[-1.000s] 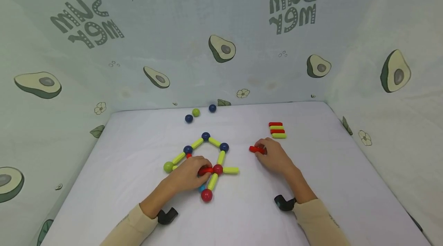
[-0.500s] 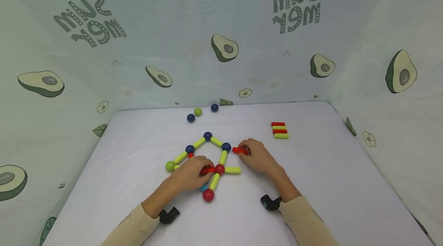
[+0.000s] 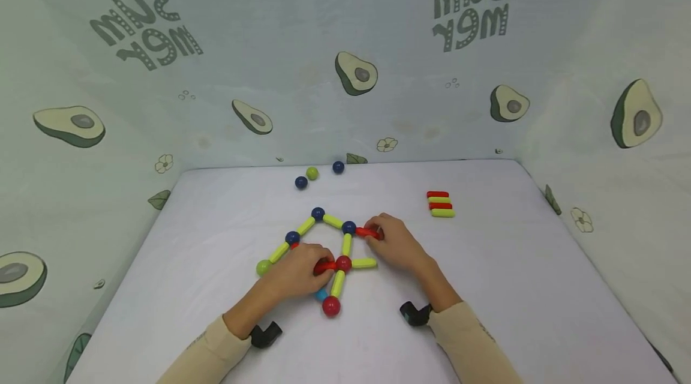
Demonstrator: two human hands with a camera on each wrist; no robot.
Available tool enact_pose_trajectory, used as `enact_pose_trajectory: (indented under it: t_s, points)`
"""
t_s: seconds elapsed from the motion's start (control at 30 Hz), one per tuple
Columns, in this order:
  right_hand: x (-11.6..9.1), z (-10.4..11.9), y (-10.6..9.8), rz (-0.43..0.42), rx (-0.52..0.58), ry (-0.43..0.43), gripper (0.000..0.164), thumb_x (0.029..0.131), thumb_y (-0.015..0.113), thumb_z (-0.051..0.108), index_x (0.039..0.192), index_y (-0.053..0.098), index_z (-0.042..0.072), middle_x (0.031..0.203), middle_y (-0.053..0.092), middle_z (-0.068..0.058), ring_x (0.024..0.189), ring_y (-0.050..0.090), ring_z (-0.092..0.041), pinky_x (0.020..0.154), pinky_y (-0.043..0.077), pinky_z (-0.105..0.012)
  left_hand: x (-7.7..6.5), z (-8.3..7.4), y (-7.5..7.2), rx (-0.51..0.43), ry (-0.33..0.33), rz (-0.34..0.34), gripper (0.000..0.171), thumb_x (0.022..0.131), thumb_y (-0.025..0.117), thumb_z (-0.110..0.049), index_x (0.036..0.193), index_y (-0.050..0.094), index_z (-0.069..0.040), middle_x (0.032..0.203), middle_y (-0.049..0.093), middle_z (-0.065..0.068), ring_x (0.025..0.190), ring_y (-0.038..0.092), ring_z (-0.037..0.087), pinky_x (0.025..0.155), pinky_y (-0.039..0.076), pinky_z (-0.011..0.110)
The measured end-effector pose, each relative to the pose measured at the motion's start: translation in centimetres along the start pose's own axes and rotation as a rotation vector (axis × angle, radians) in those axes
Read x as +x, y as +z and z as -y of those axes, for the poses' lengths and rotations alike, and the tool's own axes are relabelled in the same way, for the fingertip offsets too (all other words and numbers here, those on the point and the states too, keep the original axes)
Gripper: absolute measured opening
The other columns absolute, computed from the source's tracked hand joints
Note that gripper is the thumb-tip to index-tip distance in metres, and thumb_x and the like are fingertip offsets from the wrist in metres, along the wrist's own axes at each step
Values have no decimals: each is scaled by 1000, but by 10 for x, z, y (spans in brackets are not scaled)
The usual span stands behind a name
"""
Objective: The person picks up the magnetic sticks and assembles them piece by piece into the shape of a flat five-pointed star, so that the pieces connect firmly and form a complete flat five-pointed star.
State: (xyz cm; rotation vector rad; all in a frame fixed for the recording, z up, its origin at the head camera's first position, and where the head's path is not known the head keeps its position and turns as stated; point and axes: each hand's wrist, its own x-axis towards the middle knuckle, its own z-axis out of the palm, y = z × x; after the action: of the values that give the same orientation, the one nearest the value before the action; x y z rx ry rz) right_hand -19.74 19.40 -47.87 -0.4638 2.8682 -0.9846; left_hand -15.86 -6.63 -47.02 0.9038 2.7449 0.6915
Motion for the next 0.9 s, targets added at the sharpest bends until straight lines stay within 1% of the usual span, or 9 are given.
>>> enact_pose_trajectory:
  t_s: [0.13, 0.3, 0.4, 0.57, 0.63, 0.73, 0.9]
  points:
    - [12, 4, 2, 14, 11, -20, 28, 95, 72, 18, 121, 68, 9, 102, 64, -3, 89, 55, -18, 77, 52, -28, 2, 2, -3, -14, -25, 5, 18, 94, 71, -25, 105, 74, -11, 77, 60, -9, 67, 54, 5, 59, 47, 17]
    - [32, 4, 0, 14, 23, -9, 29, 99, 68, 24, 124, 67, 10, 107, 66, -4, 94, 57, -19, 79, 53, -29, 2, 4, -4, -18, -36, 11, 16, 94, 73, -27, 101, 73, -12, 72, 58, -10, 64, 54, 4, 58, 47, 17]
    - [50, 4, -5, 12, 31, -2, 32, 100, 67, 26, 127, 65, 8, 112, 66, -7, 99, 59, -22, 82, 55, -32, 1, 5, -3, -5, -40, 22, 17, 94, 73, -29, 102, 73, -13, 71, 57, -10, 64, 52, 4, 57, 45, 17]
    - [85, 6, -11, 14, 59, -11, 38, 101, 65, 24, 133, 61, 4, 125, 65, -14, 109, 60, -29, 93, 55, -43, -1, 7, -2, 9, -25, 27, 20, 94, 74, -31, 105, 74, -13, 75, 57, -11, 67, 51, 3, 58, 44, 16]
    - [101, 7, -11, 19, 73, -5, 41, 102, 64, 24, 136, 58, 3, 131, 63, -15, 114, 59, -31, 96, 54, -46, -1, 7, -3, 5, -19, 23, 21, 94, 74, -31, 106, 74, -13, 77, 58, -11, 68, 51, 3, 58, 44, 16]
    - [121, 9, -8, 17, 93, 27, 47, 102, 63, 24, 143, 53, 4, 140, 58, -16, 120, 57, -33, 100, 52, -49, -1, 9, -4, -6, -15, 22, 21, 94, 74, -31, 107, 75, -14, 78, 59, -11, 69, 52, 3, 58, 44, 16]
    - [146, 9, 3, 4, 78, 50, 62, 101, 63, 25, 154, 39, 4, 157, 43, -18, 130, 53, -36, 109, 47, -51, -1, 10, -3, -27, -19, 29, 22, 94, 74, -32, 108, 75, -15, 79, 60, -12, 71, 52, 3, 60, 45, 16]
